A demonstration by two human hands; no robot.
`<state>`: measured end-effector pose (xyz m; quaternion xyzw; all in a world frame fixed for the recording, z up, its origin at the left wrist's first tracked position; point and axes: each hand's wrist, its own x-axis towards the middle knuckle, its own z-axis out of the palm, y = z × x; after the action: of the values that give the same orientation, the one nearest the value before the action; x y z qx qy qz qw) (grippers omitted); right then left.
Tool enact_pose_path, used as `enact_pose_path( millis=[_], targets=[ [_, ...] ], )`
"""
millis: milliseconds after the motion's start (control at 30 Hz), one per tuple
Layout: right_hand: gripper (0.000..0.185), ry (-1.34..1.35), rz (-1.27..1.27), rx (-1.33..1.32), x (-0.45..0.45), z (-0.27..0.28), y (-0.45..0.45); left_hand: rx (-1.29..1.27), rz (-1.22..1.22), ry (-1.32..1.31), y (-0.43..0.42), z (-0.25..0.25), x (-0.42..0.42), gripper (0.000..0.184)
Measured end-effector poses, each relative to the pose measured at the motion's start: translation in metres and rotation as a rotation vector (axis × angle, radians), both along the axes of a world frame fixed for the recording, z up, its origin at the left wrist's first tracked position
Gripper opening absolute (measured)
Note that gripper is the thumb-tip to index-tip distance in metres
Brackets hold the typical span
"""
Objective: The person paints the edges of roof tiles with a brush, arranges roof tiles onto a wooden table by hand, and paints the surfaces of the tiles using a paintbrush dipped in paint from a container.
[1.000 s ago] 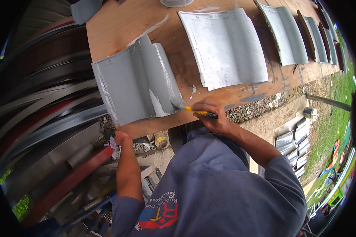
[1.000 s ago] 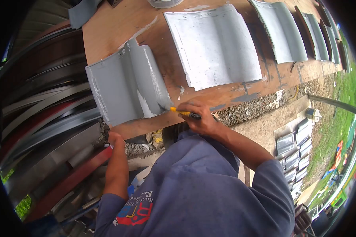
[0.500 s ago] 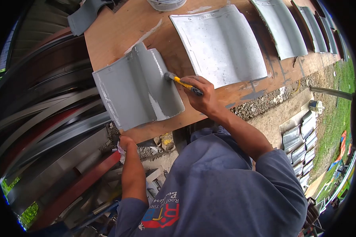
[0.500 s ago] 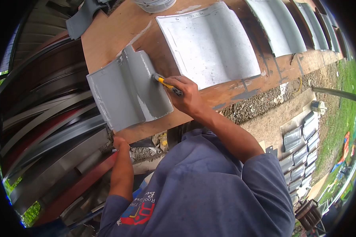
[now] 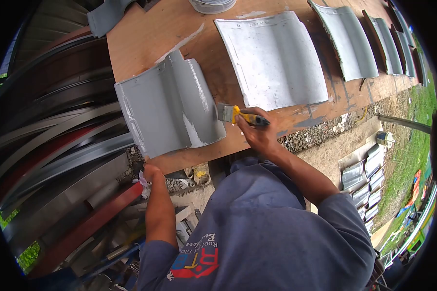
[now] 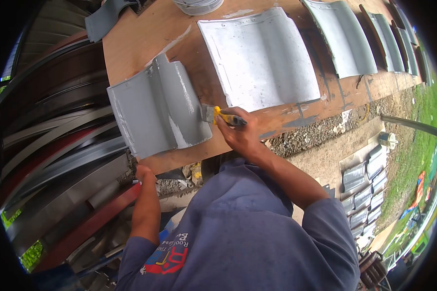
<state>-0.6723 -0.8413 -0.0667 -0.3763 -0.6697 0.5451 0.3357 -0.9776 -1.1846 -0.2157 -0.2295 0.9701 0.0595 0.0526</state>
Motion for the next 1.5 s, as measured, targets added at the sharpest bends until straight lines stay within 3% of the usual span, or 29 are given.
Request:
enact_pose_path(
  millis=[67, 167, 233, 267, 400, 500, 567, 700, 833, 900, 1000, 1067, 1200, 1267, 1500],
  targets=[
    [0.016, -0.068, 0.024, -0.042, -0.001, 0.001, -0.004, 0.085, 0.082, 0.056, 0.008, 0.009, 0.004, 0.053],
    [0.017, -0.161, 0.112, -0.150, 0.011, 0.000, -0.009, 0.071, 0.075, 0.050, -0.018, -0.026, -0.014, 0.053],
    [0.019, -0.285, 0.199, -0.334, 0.024, 0.008, -0.005, 0.120, 0.117, 0.020, -0.001, 0.001, 0.000, 0.053],
    [0.019, -0.317, 0.230, -0.295, 0.028, 0.006, -0.003, 0.166, 0.148, 0.003, 0.008, 0.013, 0.003, 0.052],
    [0.017, -0.293, 0.179, -0.278, 0.022, 0.009, -0.008, 0.158, 0.082, 0.030, -0.022, -0.023, -0.012, 0.052],
    [0.016, -0.159, 0.220, -0.182, 0.008, 0.001, -0.022, 0.241, 0.186, 0.067, -0.001, -0.004, -0.004, 0.053],
    [0.016, -0.036, 0.317, 0.104, -0.006, 0.012, -0.034, 0.229, 0.255, 0.078, 0.007, 0.007, 0.001, 0.055],
    [0.015, 0.105, 0.438, 0.119, -0.016, 0.028, -0.036, 0.242, 0.217, 0.073, -0.005, -0.009, -0.005, 0.055],
    [0.014, 0.086, 0.461, 0.147, 0.014, 0.012, -0.020, 0.267, 0.243, 0.114, 0.001, -0.004, -0.002, 0.056],
    [0.014, -0.075, 0.382, 0.105, 0.035, 0.002, -0.010, 0.261, 0.270, 0.092, -0.001, -0.004, -0.002, 0.056],
    [0.015, -0.126, 0.367, 0.244, 0.048, -0.002, -0.004, 0.171, 0.122, 0.019, 0.001, 0.004, 0.000, 0.057],
    [0.015, -0.107, 0.391, 0.227, 0.032, 0.008, -0.014, 0.263, 0.267, 0.076, 0.015, 0.018, 0.005, 0.053],
    [0.018, 0.052, 0.500, 0.349, -0.021, 0.019, -0.037, 0.204, 0.239, 0.039, 0.004, 0.008, -0.001, 0.046],
    [0.019, 0.074, 0.570, 0.362, -0.043, 0.019, -0.044, 0.025, -0.039, -0.056, 0.000, 0.006, 0.002, 0.041],
    [0.020, 0.085, 0.764, 0.409, -0.094, 0.026, -0.065, 0.240, 0.192, -0.007, 0.013, 0.032, 0.008, 0.046]
  ],
)
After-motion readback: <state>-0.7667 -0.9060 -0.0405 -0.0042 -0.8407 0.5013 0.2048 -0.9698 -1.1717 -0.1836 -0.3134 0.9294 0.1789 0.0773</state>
